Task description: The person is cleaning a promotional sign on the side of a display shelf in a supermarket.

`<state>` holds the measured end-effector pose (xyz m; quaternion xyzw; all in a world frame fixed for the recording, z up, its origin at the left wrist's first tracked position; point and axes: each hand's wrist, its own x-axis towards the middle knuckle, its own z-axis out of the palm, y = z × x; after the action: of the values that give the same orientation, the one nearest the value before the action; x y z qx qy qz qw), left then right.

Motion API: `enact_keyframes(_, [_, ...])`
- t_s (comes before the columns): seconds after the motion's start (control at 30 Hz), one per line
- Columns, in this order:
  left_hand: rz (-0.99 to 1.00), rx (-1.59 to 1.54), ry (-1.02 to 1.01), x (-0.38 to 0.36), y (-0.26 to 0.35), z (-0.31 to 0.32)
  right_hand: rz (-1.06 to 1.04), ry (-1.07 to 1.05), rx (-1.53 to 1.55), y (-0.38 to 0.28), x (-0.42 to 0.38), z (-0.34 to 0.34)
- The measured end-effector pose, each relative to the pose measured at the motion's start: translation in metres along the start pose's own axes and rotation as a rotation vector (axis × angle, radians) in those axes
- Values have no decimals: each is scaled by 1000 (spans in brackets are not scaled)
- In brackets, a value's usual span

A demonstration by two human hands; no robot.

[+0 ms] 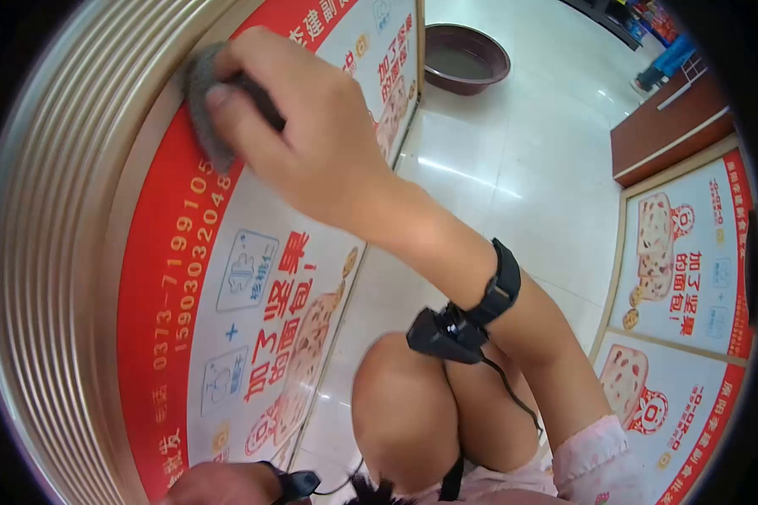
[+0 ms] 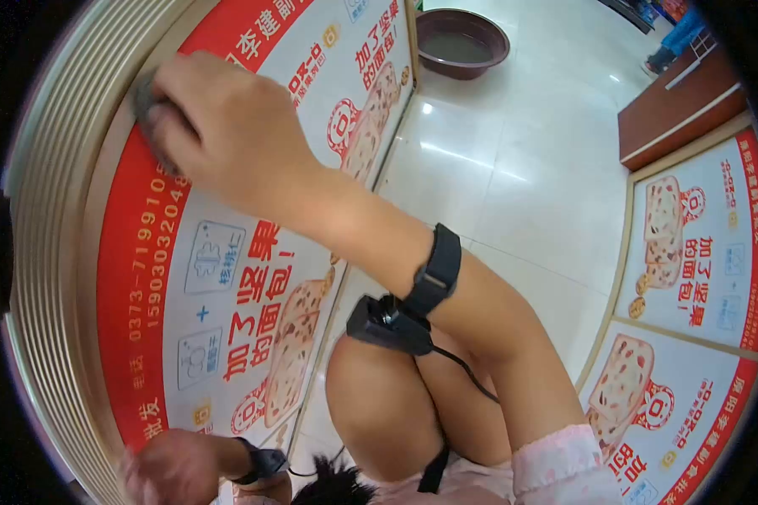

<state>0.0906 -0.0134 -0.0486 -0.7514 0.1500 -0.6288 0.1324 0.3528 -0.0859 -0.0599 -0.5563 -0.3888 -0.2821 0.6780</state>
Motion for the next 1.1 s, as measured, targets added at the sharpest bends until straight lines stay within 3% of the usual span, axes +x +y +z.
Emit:
enact_keyframes(0.1, [-240,-47,-210,-26,26,43,-96,68,-2,8,-7,13])
enact_keyframes(0.17, [-349,-74,-257,-33,35,53,-39,25,-84,4,-19,13])
enact_keyframes(0.23, [-529,-145,-566,-33,38,59,-26,-30,-65,4,-43,10])
enact_keyframes(0.27, [-533,-132,-550,-30,40,70,21,-115,-107,0,-62,7])
enact_keyframes(0.33, [-1158,-292,-616,-22,50,84,98,-209,-142,-8,-76,4])
enact_keyframes(0.43, [-1338,-302,-679,-3,49,98,157,-92,7,-15,-62,9])
enact_keyframes(0.57, [-1098,-298,-505,0,48,114,83,147,72,-21,-8,32])
enact_keyframes(0.63, [-1170,-372,-455,0,49,119,-39,175,44,-10,-18,31])
enact_keyframes(0.7, [-1195,-393,-714,-5,52,122,-32,140,62,0,-34,24])
enact_keyframes(0.73, [-1202,-377,-723,-9,57,116,4,59,25,0,-40,18])
enact_keyframes(0.8, [-1372,-608,-695,-23,65,113,6,-23,-8,6,-51,11])
enact_keyframes(0.9, [-1405,-647,-547,-38,70,113,130,-118,-56,20,-94,2])
enact_keyframes(0.93, [-1467,-670,-602,-44,69,113,101,-129,-69,27,-101,2])
enact_keyframes(1.03, [-1367,-577,-612,-55,71,108,97,-130,-81,23,-94,1])
enact_keyframes(1.1, [-1350,-631,-540,-59,69,102,-91,-161,-35,16,-79,2])
